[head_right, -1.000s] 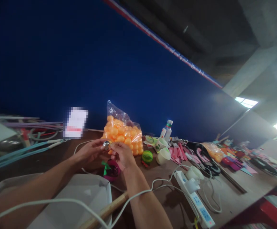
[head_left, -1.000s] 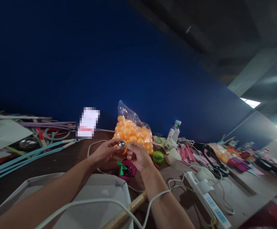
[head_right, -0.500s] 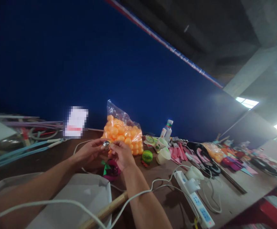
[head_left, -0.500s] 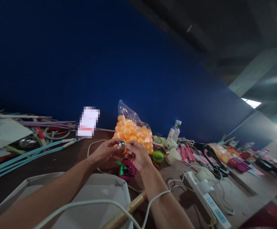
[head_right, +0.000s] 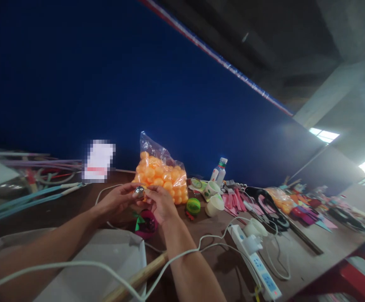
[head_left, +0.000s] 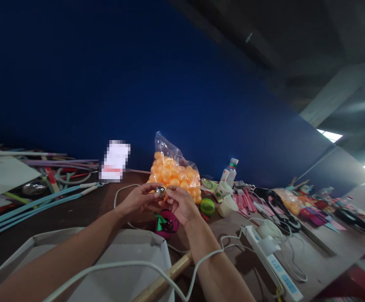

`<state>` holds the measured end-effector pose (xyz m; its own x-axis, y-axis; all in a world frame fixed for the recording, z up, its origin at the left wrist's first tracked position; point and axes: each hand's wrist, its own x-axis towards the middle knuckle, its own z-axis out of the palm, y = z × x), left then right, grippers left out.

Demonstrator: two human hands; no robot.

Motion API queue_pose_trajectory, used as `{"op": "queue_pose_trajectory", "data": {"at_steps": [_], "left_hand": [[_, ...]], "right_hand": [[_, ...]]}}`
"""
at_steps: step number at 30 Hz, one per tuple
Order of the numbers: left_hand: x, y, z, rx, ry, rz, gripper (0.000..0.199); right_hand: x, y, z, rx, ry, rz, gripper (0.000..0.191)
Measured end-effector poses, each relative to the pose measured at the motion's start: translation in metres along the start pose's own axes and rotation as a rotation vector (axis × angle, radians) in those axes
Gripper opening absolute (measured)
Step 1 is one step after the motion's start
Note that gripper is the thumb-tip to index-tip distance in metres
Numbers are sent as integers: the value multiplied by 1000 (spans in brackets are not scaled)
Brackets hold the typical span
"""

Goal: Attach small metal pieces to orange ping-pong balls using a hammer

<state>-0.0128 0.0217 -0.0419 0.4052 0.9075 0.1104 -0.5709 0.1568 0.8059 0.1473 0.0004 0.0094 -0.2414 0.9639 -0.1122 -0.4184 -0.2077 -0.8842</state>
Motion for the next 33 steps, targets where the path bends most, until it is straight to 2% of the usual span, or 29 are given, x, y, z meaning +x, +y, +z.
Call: {"op": "queue_pose_trajectory", "data": {"at_steps": [18, 31, 33], "left_hand": [[-1, 0, 1, -13, -22, -27, 38], [-1, 2, 0, -8, 4, -41, 38], [0, 4, -1, -42, 36, 1, 37]], "right_hand": [[1, 1, 0, 33, -10, 20, 32], [3, 6, 1, 9, 4, -13, 36], [2, 2, 3, -37, 16, -33, 36]]}}
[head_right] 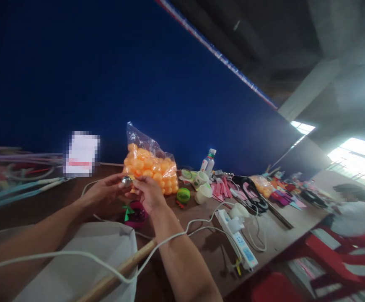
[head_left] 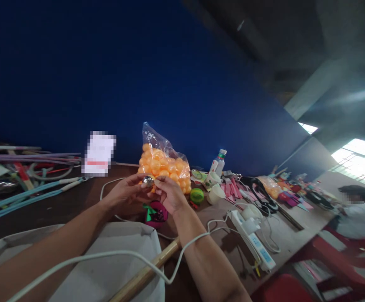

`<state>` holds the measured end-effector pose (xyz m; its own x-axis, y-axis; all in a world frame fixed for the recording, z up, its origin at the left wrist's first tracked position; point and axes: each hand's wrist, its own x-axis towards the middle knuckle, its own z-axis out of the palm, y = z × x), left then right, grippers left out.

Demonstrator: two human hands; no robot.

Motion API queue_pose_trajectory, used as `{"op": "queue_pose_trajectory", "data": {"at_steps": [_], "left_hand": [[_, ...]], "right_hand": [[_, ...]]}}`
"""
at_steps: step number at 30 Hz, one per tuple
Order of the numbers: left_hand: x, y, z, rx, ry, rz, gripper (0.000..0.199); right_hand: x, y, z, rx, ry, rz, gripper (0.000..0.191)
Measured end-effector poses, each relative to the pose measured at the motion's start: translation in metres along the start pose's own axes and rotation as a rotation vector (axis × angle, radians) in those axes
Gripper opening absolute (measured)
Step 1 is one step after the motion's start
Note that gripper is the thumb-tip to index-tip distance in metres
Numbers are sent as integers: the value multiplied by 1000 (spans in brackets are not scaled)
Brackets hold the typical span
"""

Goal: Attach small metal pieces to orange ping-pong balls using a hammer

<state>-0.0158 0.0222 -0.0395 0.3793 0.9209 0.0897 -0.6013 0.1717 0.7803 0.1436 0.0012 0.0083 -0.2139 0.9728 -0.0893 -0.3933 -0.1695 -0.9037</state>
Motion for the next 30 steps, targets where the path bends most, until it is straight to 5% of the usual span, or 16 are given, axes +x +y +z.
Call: {"op": "queue_pose_trajectory", "data": {"at_steps": [3, 5, 6, 10, 12, 18, 24, 30], "left_hand": [[1, 5, 0, -47, 56, 71, 37], [0, 9, 1, -59, 94, 82, 37], [0, 10, 1, -69, 116, 85, 37], [0, 11, 1, -115, 137, 78, 36], [1, 9, -2, -143, 130, 82, 34], [5, 11, -9, -255, 204, 94, 19], [7, 15, -8, -347, 305, 111, 13], [8, 12, -8, -327, 319, 129, 13]], "right_hand": [[-14, -14, 6, -238, 26, -85, 32], [-35, -26, 15, -571, -74, -178, 28], [-47, -31, 21, -780, -188, -245, 25], [-90, -25, 45, -1513, -1049, -233, 29], [-98, -6, 54, -1746, -1254, -188, 33], [-85, 33, 56, -1851, -1347, -87, 17], [-83, -17, 46, -1816, -1040, -341, 16], [-71, -47, 31, -1525, -316, -445, 21]]}}
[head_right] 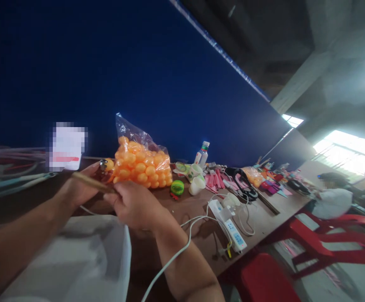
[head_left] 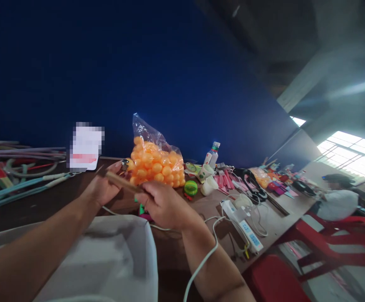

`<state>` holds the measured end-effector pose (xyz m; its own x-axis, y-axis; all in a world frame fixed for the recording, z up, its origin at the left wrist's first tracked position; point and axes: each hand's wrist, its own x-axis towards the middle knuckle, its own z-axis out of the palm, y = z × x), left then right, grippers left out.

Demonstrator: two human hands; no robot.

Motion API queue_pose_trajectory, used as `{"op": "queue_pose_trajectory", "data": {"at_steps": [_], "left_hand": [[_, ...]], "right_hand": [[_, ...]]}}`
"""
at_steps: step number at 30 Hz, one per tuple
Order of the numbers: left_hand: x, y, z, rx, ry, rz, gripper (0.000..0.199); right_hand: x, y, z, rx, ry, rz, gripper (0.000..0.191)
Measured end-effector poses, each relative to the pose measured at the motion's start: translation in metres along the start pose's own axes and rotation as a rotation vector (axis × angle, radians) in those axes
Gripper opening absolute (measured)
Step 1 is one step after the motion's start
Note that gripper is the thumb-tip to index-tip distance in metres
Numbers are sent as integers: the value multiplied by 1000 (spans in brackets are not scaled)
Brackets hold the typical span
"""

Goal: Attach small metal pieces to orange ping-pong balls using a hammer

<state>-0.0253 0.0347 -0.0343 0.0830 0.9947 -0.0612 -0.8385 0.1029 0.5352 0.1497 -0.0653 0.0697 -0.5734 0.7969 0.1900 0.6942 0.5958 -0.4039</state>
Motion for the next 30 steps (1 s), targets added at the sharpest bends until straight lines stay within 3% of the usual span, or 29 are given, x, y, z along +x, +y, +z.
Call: {"op": "queue_pose_trajectory", "data": {"at_steps": [3, 7, 13, 17, 30], "left_hand": [[1, 0, -1, 22, -28, 14, 13], [0, 1, -2, 69, -72, 8, 16], [-1, 1, -4, 77, -87, 10, 17], [-1, 0, -3, 81, -106, 14, 21], [-3, 2, 2, 72, -54, 5, 14]], "right_hand": [[5, 10, 5, -26, 198, 140, 22], [9, 18, 11, -83, 280, 191, 16], [10, 21, 14, -141, 231, 223, 16], [10, 21, 14, -127, 268, 206, 17], [9, 20, 13, -133, 225, 227, 17]]}}
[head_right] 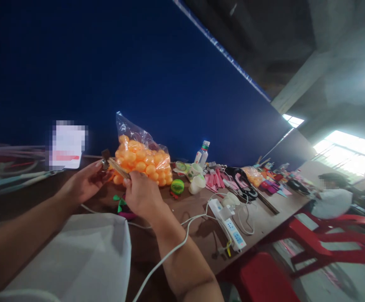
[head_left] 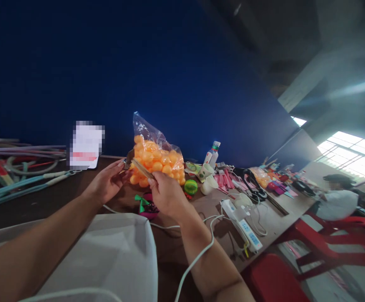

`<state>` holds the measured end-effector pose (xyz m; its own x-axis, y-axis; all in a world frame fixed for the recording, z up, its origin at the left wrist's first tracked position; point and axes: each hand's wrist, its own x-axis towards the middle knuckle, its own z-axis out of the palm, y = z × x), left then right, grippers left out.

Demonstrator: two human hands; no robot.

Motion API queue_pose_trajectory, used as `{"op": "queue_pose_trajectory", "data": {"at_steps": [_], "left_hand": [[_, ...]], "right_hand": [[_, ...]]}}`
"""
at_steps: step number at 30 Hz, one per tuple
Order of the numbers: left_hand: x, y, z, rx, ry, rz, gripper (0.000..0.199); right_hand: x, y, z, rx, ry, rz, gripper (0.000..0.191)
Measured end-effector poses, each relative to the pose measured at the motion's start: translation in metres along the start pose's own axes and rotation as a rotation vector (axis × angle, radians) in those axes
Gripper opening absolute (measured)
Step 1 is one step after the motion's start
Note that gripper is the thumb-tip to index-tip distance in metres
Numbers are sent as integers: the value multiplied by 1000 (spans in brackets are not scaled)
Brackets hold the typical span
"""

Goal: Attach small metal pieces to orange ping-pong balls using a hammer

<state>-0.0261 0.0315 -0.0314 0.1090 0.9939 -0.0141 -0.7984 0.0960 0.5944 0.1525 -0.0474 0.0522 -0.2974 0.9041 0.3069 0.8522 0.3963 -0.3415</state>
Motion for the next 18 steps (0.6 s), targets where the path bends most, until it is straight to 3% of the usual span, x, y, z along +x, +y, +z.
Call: {"op": "queue_pose_trajectory", "data": {"at_steps": [18], "left_hand": [[2, -1, -3, -13, -19, 0, 8]], "right_hand": [[2, 0, 3, -26, 16, -14, 21]]}}
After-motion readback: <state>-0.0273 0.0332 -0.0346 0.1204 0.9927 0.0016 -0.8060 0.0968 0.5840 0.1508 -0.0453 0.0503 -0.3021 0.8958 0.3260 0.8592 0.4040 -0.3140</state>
